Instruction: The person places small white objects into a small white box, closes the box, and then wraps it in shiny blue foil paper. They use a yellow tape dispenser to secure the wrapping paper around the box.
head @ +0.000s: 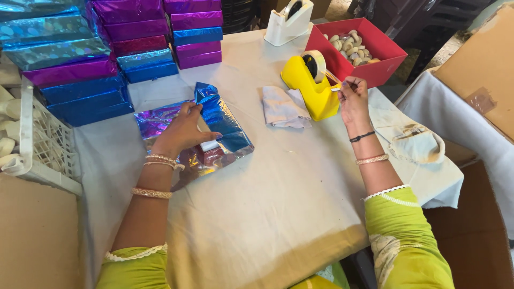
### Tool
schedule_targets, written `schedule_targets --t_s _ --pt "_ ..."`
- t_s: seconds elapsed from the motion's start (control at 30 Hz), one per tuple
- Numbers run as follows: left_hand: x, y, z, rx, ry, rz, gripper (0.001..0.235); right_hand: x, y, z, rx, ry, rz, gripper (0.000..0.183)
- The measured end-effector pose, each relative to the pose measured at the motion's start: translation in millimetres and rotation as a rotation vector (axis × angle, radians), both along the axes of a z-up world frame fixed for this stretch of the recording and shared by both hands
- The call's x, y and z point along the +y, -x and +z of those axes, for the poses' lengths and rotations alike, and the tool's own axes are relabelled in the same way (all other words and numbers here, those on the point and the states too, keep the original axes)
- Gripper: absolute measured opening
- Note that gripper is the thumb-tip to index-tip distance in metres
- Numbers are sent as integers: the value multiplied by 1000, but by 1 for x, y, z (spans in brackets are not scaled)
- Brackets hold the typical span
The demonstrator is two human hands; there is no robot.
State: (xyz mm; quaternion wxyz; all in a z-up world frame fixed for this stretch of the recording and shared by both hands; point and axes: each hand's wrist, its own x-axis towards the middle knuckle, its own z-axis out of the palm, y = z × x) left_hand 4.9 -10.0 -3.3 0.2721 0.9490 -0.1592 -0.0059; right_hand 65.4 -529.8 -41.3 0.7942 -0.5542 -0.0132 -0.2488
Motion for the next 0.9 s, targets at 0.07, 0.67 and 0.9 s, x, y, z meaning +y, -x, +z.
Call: schedule_targets --t_s 0.07,0.67,0.9 --pt "0 2 0 -4 3 -5 115 4 7 -2 -29 0 12 17" --pt "2 0 -2 -21 0 -30 115 19 25 -26 150 -16 -143 16" --pt "1 6 4 -8 14 -19 113 16 24 -37 152 -1 -14 17"
